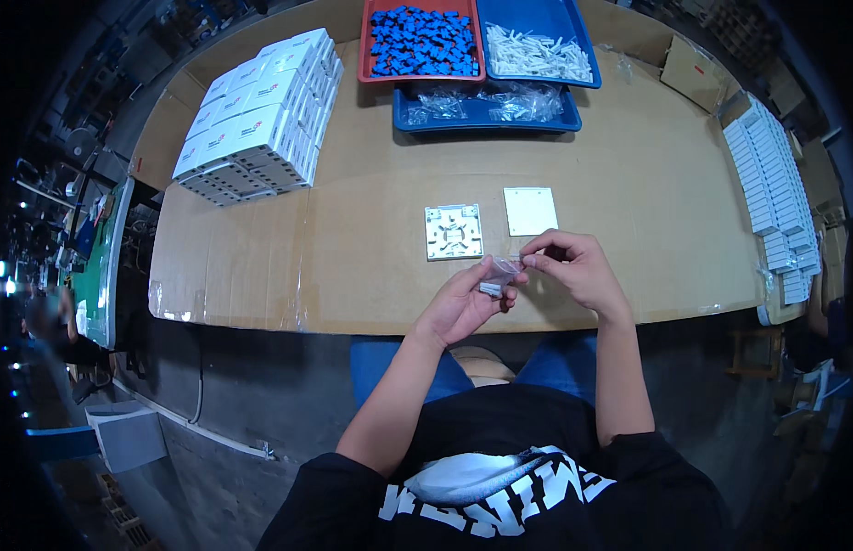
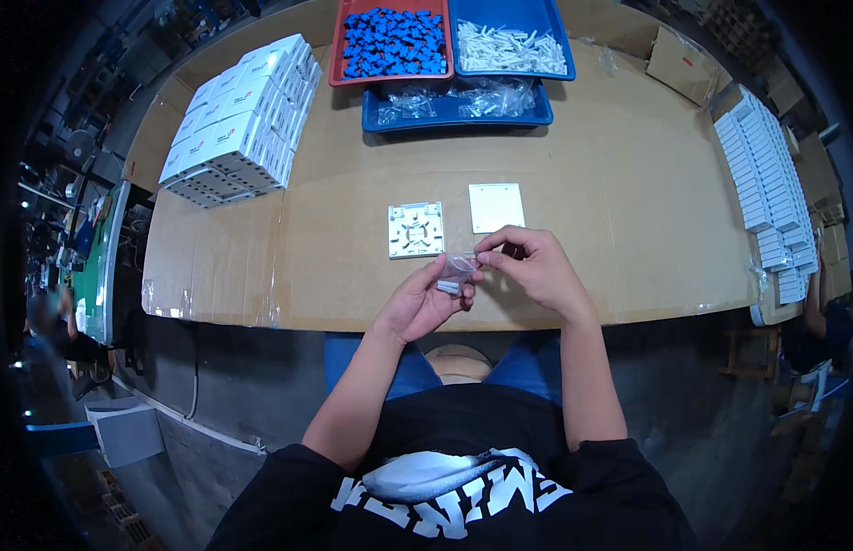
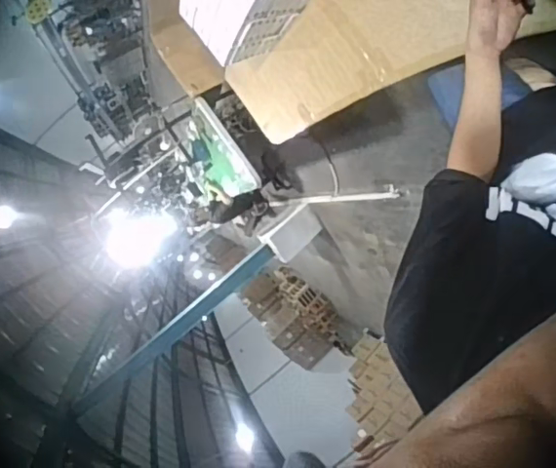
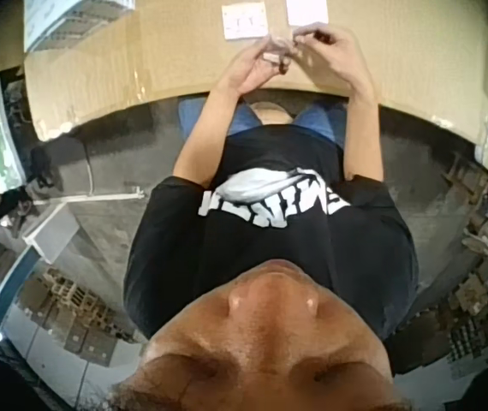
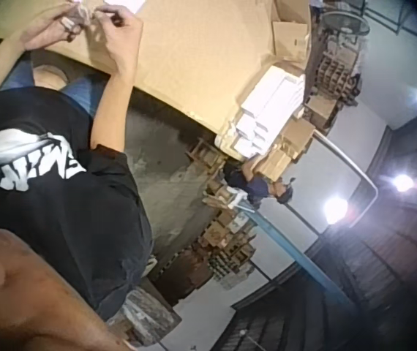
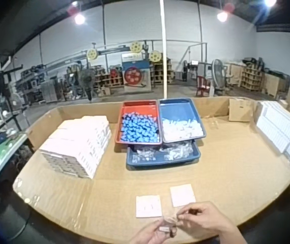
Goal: The recorder is assembling small electronic components by placing blue plastic covers and small screws into white rectangular casings, then closing the casings.
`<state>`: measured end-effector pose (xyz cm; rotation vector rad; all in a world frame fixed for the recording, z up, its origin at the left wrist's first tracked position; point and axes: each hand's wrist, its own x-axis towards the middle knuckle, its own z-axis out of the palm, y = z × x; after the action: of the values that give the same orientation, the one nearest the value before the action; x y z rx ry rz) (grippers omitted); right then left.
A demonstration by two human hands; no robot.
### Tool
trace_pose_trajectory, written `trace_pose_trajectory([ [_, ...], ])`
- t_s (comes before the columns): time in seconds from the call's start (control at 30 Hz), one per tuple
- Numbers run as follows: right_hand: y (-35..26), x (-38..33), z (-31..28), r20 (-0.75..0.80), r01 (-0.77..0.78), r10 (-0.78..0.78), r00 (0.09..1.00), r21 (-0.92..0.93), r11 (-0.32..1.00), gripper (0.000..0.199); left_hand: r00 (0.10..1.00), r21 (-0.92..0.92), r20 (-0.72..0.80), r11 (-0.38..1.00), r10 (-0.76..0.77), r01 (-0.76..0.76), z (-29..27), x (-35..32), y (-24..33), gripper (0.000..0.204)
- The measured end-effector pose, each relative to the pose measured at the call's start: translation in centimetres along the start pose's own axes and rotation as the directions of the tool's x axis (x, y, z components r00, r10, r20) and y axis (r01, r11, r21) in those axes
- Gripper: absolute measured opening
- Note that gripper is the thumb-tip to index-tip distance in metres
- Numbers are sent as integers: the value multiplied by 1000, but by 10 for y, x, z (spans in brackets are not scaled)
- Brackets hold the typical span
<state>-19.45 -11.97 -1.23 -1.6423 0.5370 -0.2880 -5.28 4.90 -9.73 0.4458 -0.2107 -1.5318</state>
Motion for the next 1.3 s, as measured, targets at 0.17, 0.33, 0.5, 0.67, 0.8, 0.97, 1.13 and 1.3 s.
trace_pose_trajectory([
  [0.17, -14, 15, -4, 202, 95, -55, 978, -195, 976, 13, 1000, 4, -1, 1000, -5, 5, -4, 1, 0, 47],
  [0.33, -14, 29, -2, 331, 132, -64, 941, -186, 974, 16, 1000, 75, -2, 997, 1, -1, -4, -2, 1, 42],
  [0.5, -16, 35, 4, 418, 111, -35, 908, -159, 981, 18, 1000, 77, -12, 997, 5, -4, -4, 0, -5, 43],
  [0.67, -19, 40, 3, 509, 109, 39, 860, -259, 960, 16, 1000, 79, -20, 997, -19, 21, -1, -1, -1, 42],
  [0.8, -25, 38, 0, 536, 96, 44, 843, -230, 968, 27, 1000, 49, 6, 999, -14, 14, 0, -1, 1, 41],
  [0.97, -15, 35, 8, 515, 131, 14, 857, -245, 961, 36, 1000, 20, 23, 1000, -5, 5, -5, 0, -1, 40],
  [1.13, -24, 33, 17, 516, 63, 171, 839, -404, 913, 42, 999, 32, 23, 999, 28, -28, -8, -2, -5, 39],
  [1.3, -17, 35, 9, 491, 61, 110, 864, -319, 946, 43, 1000, 4, 21, 1000, 6, -6, -5, 0, -3, 42],
])
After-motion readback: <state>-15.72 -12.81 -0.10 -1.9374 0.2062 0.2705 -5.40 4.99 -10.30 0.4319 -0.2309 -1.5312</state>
